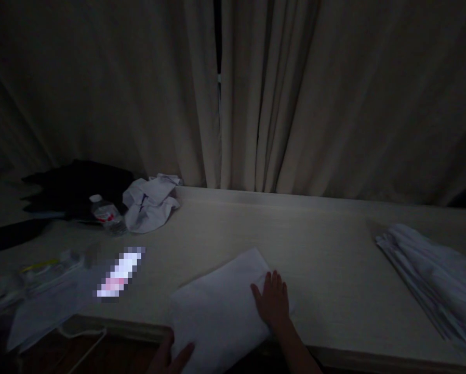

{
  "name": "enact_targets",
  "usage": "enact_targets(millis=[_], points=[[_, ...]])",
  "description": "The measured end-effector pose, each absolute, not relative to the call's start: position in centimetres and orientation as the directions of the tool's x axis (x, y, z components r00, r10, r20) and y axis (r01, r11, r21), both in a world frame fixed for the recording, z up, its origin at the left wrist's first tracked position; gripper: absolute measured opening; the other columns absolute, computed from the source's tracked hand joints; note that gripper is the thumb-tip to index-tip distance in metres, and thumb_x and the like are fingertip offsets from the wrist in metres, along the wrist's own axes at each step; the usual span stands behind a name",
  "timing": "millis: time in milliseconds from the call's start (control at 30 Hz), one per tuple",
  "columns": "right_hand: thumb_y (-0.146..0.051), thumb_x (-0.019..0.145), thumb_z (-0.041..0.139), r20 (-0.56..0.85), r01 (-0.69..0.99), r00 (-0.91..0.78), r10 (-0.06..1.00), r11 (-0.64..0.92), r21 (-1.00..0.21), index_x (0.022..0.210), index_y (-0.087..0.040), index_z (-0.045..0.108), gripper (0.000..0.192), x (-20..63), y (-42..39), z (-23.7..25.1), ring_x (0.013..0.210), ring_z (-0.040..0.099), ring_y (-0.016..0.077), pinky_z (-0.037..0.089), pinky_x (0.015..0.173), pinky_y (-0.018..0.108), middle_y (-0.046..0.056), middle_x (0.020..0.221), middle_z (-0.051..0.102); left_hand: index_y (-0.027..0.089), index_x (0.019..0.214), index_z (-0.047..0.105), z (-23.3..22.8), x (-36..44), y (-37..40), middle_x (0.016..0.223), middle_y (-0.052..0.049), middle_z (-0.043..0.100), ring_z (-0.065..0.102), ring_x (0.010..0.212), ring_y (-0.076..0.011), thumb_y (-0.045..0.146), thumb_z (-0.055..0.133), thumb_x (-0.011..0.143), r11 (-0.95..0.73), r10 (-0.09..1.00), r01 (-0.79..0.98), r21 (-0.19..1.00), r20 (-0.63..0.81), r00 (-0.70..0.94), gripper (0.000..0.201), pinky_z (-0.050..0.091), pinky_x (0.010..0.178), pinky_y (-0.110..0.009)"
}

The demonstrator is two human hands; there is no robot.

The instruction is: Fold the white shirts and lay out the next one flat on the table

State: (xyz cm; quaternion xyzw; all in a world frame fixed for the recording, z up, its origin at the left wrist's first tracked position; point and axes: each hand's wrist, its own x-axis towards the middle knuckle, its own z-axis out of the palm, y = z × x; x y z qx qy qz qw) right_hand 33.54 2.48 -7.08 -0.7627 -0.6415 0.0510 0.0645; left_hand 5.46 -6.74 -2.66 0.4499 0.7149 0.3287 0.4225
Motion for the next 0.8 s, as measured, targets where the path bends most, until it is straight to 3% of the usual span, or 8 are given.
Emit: enact_targets(millis=[133,267,367,467,533,667,800], points=[[-0.064,0.083,0.026,0.034,0.948,0.288,0.957,-0.280,-0.152,0.132,-0.001,0.039,0.081,39.3,0.6,-7.9,0.131,0.033,0.0389,0.028,0.104,0.053,0.027,0.139,0.038,0.013,0.120,0.045,1.3,10.4,-3.0,0.119,-0.016,0.061,0.058,0.109,-0.0269,0.052,0.056,0.064,0.221,0.971,0.386,0.895,-0.240,0.000,0.069,0.047,0.094,-0.037],[-0.057,0.085,0.031,0.072,0.945,0.196,0.978,-0.168,-0.281,0.128,-0.016,0.048,0.062,43.5,-1.3,-8.7,0.134,0.028,0.0359,0.028,0.105,0.056,0.018,0.136,0.047,0.013,0.126,0.039,2.9,12.9,-0.8,0.127,-0.016,0.056,0.056,0.113,-0.0243,0.040,0.056,0.067,0.068,0.960,0.385,0.920,-0.165,0.226,0.067,0.044,0.097,-0.035],[-0.057,0.086,0.027,0.091,0.905,0.269,0.959,-0.220,-0.364,0.134,-0.008,0.039,0.070,44.5,-2.3,-8.5,0.136,0.024,0.0337,0.028,0.108,0.053,0.021,0.142,0.038,0.013,0.128,0.037,1.8,11.4,0.4,0.120,-0.015,0.061,0.060,0.105,-0.0236,0.035,0.050,0.073,0.031,0.952,0.507,0.861,-0.180,0.248,0.061,0.047,0.092,-0.038],[-0.058,0.087,0.023,0.123,0.866,0.327,0.937,-0.245,-0.435,0.138,-0.001,0.027,0.077,44.4,-3.4,-7.4,0.138,0.018,0.0318,0.028,0.110,0.049,0.025,0.148,0.022,0.006,0.136,0.027,-0.1,9.0,1.0,0.124,-0.020,0.057,0.059,0.107,-0.0269,0.030,0.046,0.075,-0.010,0.978,0.797,0.604,-0.161,0.134,0.068,0.046,0.094,-0.043],[-0.058,0.087,0.027,0.184,0.884,0.273,0.944,-0.170,-0.436,0.139,-0.005,0.027,0.074,44.3,-4.0,-6.6,0.138,0.017,0.0300,0.028,0.110,0.049,0.023,0.149,0.020,0.006,0.137,0.029,-1.4,8.6,0.9,0.131,-0.021,0.052,0.054,0.116,-0.0282,0.031,0.046,0.077,-0.127,0.989,0.902,0.412,-0.016,0.147,0.066,0.044,0.098,-0.045],[-0.056,0.087,0.033,0.258,0.957,0.125,0.958,-0.048,-0.287,0.135,-0.012,0.039,0.066,43.9,-4.2,-5.5,0.136,0.026,0.0302,0.030,0.109,0.049,0.020,0.146,0.030,0.019,0.125,0.050,-4.0,11.8,0.5,0.130,-0.012,0.056,0.051,0.120,-0.0261,0.042,0.045,0.083,-0.451,0.862,0.884,0.124,0.318,0.395,0.049,0.046,0.098,-0.042],[-0.052,0.089,0.032,0.203,0.986,-0.031,0.979,0.063,-0.154,0.133,-0.014,0.042,0.059,43.3,-3.1,-4.8,0.135,0.027,0.0305,0.031,0.109,0.049,0.019,0.145,0.033,0.024,0.131,0.044,-6.2,14.9,0.7,0.135,-0.011,0.051,0.045,0.125,-0.0285,0.048,0.046,0.083,-0.543,0.706,0.832,-0.112,0.475,0.525,0.053,0.045,0.098,-0.044]])
